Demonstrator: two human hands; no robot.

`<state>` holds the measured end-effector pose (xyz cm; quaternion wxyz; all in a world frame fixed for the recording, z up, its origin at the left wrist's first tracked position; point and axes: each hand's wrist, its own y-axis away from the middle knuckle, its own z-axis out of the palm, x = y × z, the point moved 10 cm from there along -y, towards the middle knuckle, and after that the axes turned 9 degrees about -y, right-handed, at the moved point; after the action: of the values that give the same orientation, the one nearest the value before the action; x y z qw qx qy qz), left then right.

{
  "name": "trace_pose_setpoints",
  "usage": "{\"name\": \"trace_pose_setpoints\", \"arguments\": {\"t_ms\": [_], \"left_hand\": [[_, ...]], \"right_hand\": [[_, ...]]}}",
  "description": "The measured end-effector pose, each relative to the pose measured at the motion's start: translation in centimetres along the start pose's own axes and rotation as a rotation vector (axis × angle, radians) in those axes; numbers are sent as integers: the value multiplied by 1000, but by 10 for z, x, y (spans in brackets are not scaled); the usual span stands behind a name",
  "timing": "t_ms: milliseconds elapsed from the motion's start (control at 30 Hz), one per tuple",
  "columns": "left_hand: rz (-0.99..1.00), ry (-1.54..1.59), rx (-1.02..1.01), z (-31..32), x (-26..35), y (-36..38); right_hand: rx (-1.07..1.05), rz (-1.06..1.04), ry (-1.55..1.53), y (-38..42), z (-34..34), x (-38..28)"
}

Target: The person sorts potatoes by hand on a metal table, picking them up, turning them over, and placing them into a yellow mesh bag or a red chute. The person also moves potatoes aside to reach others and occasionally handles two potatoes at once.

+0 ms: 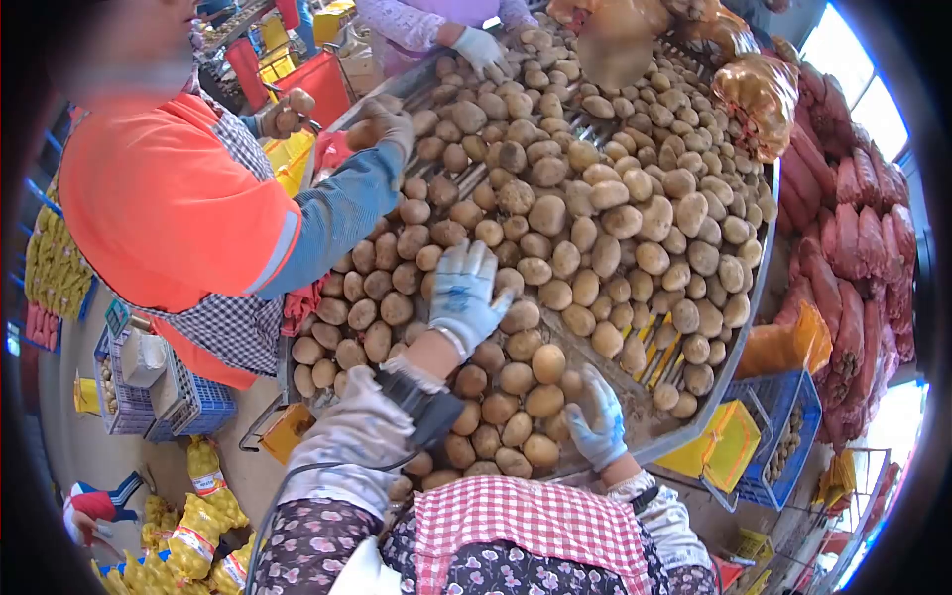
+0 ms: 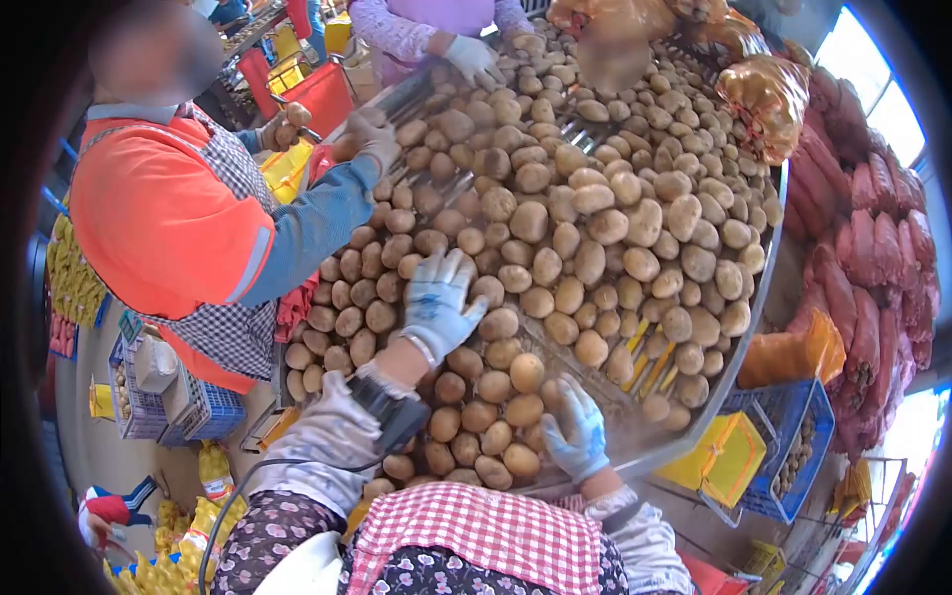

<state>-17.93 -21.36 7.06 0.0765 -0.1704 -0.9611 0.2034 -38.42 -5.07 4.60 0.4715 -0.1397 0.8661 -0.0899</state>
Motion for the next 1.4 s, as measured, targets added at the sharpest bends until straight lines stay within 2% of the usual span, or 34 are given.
{"name": "trace_pose_setpoints", "arguments": {"t_ms": [33,100,167,200,333,367,433,500,533,567,600,633,667,700,767,800,833,900,933,967,1033,1067,1100,1133,1167,1200,1233,1333,1400], "left_hand": [[-16,-35,-3,16,-1,-19],[-102,-64,-120,48,-7,-43],[-142,-111,-327,67,-15,-56],[-141,-127,-347,71,-20,-59],[-87,-210,-432,76,-24,-74],[-72,-175,-337,76,-24,-74],[-111,-147,-376,67,-30,-72],[-178,89,-356,34,-29,-64],[-45,347,-215,23,-4,-55],[91,607,-80,11,20,-38],[249,619,-168,-12,60,-24],[281,605,-231,-23,72,-19],[177,435,-107,-16,47,-24],[78,262,20,-6,10,-29],[-146,-251,32,10,-70,-26],[-120,-206,-94,18,-80,-13],[-94,-163,-220,25,-79,9],[37,30,-387,20,-49,44],[138,112,-511,12,-31,49],[177,148,-516,-1,-22,43],[-73,442,-297,7,-52,9],[23,249,63,-22,-49,-21],[-34,142,72,-20,-52,-50],[-74,80,37,11,-65,-74],[-129,29,-114,42,-74,-96],[-111,-85,-385,70,-77,-114],[-239,-104,-599,72,-81,-127],[-219,-130,-702,98,-77,-142],[-220,-87,-653,97,-79,-142]], "right_hand": [[80,38,51,4,-6,16],[250,260,-308,20,-9,66],[287,421,-354,17,-11,65],[274,478,-363,11,-10,50],[241,493,-427,11,-7,61],[240,476,-434,13,-8,66],[264,483,-500,-2,-15,70],[372,476,-1060,-15,-16,55],[352,564,-1067,-37,-19,29],[363,567,-1066,-55,-14,21],[305,550,-1289,-69,2,9],[238,524,-1510,-78,12,-2],[69,421,-1108,-83,6,-3],[72,420,-1104,-82,1,4],[127,587,-1637,-76,12,17],[277,654,-1506,-75,-1,17],[284,651,-1509,-75,-2,23],[365,758,-866,-55,-19,68],[306,604,-525,-56,-21,71],[233,602,-461,-52,-6,71],[100,465,-178,-65,8,45],[73,453,-69,-71,9,37],[72,454,-65,-72,9,36],[24,467,-47,-74,11,38],[-20,477,-26,-76,11,39],[-56,493,-65,-71,13,48],[-106,537,-47,-67,13,51],[-81,796,-534,-45,11,71],[-65,929,-776,-35,10,78]]}}
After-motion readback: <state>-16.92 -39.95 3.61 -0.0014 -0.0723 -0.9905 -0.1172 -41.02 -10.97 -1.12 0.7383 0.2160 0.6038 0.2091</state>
